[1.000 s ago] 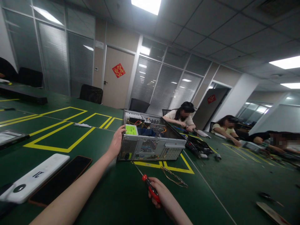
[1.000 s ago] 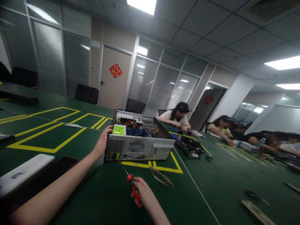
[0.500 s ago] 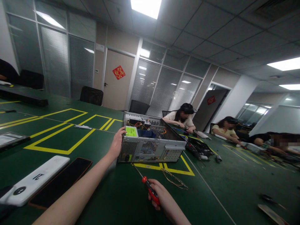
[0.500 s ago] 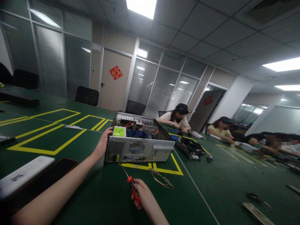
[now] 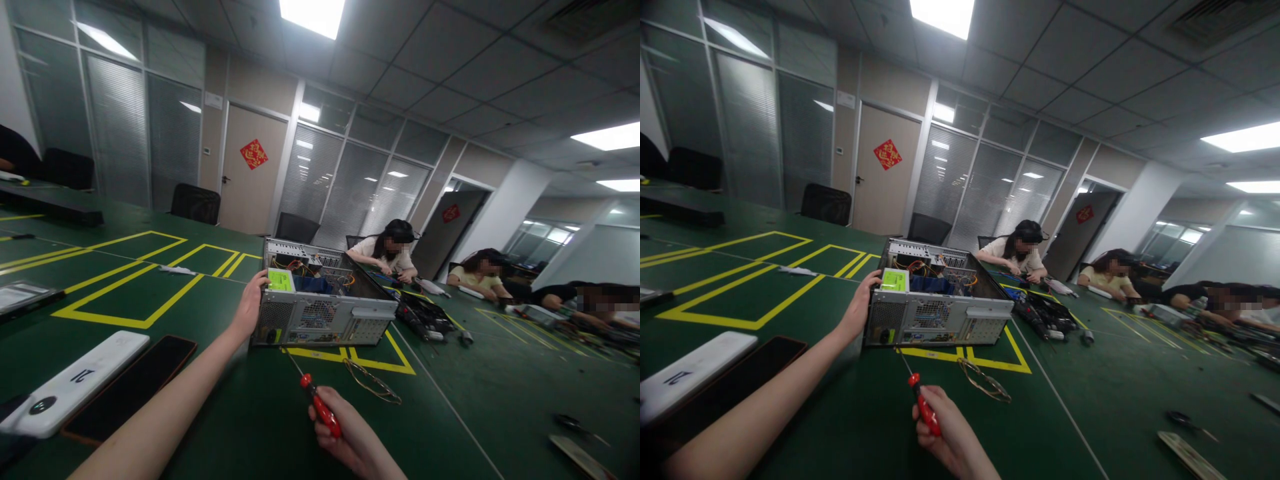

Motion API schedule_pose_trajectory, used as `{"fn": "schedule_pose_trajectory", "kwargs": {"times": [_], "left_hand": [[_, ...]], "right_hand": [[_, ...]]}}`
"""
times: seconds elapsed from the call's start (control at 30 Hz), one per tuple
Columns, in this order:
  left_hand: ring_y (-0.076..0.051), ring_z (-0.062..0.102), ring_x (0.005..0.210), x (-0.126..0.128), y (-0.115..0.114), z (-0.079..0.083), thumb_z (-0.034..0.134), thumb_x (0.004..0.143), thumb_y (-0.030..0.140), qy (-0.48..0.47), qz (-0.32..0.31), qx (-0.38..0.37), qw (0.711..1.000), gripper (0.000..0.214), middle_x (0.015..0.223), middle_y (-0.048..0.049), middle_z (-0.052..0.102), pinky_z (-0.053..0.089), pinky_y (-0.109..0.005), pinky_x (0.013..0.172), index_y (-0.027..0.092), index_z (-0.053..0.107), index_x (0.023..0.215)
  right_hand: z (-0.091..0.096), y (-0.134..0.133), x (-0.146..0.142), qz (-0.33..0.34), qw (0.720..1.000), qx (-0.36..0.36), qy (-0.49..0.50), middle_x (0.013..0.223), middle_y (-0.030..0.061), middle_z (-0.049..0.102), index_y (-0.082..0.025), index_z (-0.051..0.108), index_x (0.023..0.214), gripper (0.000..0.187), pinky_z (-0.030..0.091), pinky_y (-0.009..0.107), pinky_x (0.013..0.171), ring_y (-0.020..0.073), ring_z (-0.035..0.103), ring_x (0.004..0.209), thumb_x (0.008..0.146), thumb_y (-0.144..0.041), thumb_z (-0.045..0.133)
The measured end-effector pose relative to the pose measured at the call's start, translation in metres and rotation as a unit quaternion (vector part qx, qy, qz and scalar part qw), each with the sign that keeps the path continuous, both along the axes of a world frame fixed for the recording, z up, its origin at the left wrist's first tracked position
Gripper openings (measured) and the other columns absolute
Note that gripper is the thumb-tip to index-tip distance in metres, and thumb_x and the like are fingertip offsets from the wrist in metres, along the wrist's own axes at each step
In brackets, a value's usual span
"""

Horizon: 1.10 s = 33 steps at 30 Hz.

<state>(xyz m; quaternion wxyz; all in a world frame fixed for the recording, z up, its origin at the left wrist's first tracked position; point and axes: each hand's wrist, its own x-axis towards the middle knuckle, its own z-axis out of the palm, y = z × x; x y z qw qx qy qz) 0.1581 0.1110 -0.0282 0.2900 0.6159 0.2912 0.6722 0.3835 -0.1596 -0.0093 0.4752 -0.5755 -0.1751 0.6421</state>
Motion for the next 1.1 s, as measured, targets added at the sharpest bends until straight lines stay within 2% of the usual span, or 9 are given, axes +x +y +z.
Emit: {"fn": "schedule_pose_trajectory", "kwargs": {"times": [0.1, 0.2, 0.3, 0.37, 0.53, 0.7, 0.9, 1.0, 1.1], "left_hand": [[-0.040, 0.074, 0.170, 0.000, 0.000, 0.000, 0.045, 0.123, 0.089, 0.001, 0.000, 0.005, 1.000, 0.071, 0.176, -0.0141, 0.085, 0.050, -0.065, 0.156, 0.033, 0.088, 0.132], [-0.040, 0.074, 0.171, -0.001, 0.001, 0.000, 0.044, 0.124, 0.087, 0.006, -0.004, 0.011, 1.000, 0.070, 0.176, -0.0143, 0.084, 0.051, -0.066, 0.156, 0.034, 0.088, 0.132], [-0.040, 0.074, 0.173, -0.002, 0.001, -0.001, 0.044, 0.125, 0.085, 0.010, -0.003, 0.012, 1.000, 0.067, 0.176, -0.0134, 0.084, 0.052, -0.065, 0.155, 0.035, 0.088, 0.133], [-0.040, 0.074, 0.173, -0.003, 0.001, -0.001, 0.044, 0.125, 0.085, 0.014, -0.003, 0.013, 1.000, 0.067, 0.177, -0.0129, 0.084, 0.053, -0.065, 0.155, 0.035, 0.087, 0.132], [-0.039, 0.075, 0.172, -0.002, 0.000, -0.001, 0.043, 0.127, 0.081, 0.018, 0.001, 0.019, 1.000, 0.065, 0.178, -0.0131, 0.084, 0.052, -0.065, 0.156, 0.034, 0.087, 0.135], [-0.040, 0.075, 0.172, -0.002, 0.000, -0.001, 0.043, 0.128, 0.077, 0.020, 0.001, 0.019, 1.000, 0.064, 0.180, -0.0148, 0.082, 0.052, -0.067, 0.155, 0.032, 0.087, 0.135], [-0.039, 0.075, 0.172, -0.003, 0.001, -0.001, 0.043, 0.127, 0.082, 0.021, 0.002, 0.020, 1.000, 0.066, 0.177, -0.0133, 0.084, 0.054, -0.065, 0.154, 0.034, 0.087, 0.136], [-0.039, 0.074, 0.172, -0.003, 0.002, -0.001, 0.042, 0.127, 0.083, 0.022, 0.004, 0.019, 1.000, 0.067, 0.178, -0.0140, 0.083, 0.053, -0.065, 0.154, 0.034, 0.087, 0.135], [-0.039, 0.073, 0.173, -0.003, 0.002, -0.002, 0.041, 0.127, 0.085, 0.021, 0.004, 0.020, 1.000, 0.069, 0.178, -0.0142, 0.083, 0.052, -0.064, 0.155, 0.034, 0.087, 0.136]], "right_hand": [[0.003, -0.002, -0.006, -0.013, 0.996, -0.029, 0.089, 0.085, 0.0024, 0.081, -0.021, 0.068, 0.103, 0.029, 0.034, 0.009, 0.053, 0.0044, 0.059, 0.057, 0.111, -0.018, 0.096], [0.003, 0.001, -0.012, -0.008, 0.992, -0.064, 0.104, 0.088, 0.0058, 0.083, -0.019, 0.071, 0.105, 0.023, 0.042, 0.010, 0.050, 0.0071, 0.067, 0.057, 0.127, -0.021, 0.074], [0.001, 0.005, -0.017, 0.002, 0.983, -0.114, 0.145, 0.092, 0.0103, 0.087, -0.016, 0.076, 0.115, 0.042, 0.051, 0.015, 0.047, 0.0124, 0.075, 0.057, 0.139, -0.035, 0.046], [0.000, 0.006, -0.018, 0.017, 0.978, -0.127, 0.167, 0.089, 0.0097, 0.086, -0.015, 0.078, 0.119, 0.052, 0.052, 0.017, 0.045, 0.0146, 0.076, 0.054, 0.141, -0.042, 0.040], [0.003, 0.002, -0.020, 0.024, 0.980, -0.111, 0.162, 0.075, 0.0041, 0.077, -0.017, 0.080, 0.114, 0.056, 0.034, 0.012, 0.039, 0.0105, 0.061, 0.045, 0.141, -0.050, 0.043], [0.009, -0.002, -0.022, -0.026, 0.984, -0.093, 0.147, 0.081, 0.0046, 0.079, -0.016, 0.073, 0.099, 0.043, 0.025, 0.007, 0.042, 0.0033, 0.053, 0.047, 0.137, -0.023, 0.053], [0.005, 0.000, -0.024, -0.044, 0.980, -0.106, 0.164, 0.082, 0.0055, 0.078, -0.016, 0.074, 0.097, 0.039, 0.040, 0.008, 0.044, 0.0060, 0.062, 0.051, 0.133, -0.025, 0.063], [0.004, 0.002, -0.026, -0.040, 0.977, -0.119, 0.174, 0.084, 0.0072, 0.080, -0.013, 0.079, 0.104, 0.044, 0.051, 0.013, 0.047, 0.0105, 0.070, 0.055, 0.136, -0.032, 0.055], [0.003, 0.002, -0.027, -0.018, 0.975, -0.125, 0.185, 0.080, 0.0049, 0.078, -0.012, 0.084, 0.114, 0.044, 0.047, 0.015, 0.045, 0.0116, 0.068, 0.051, 0.136, -0.035, 0.054]]}}
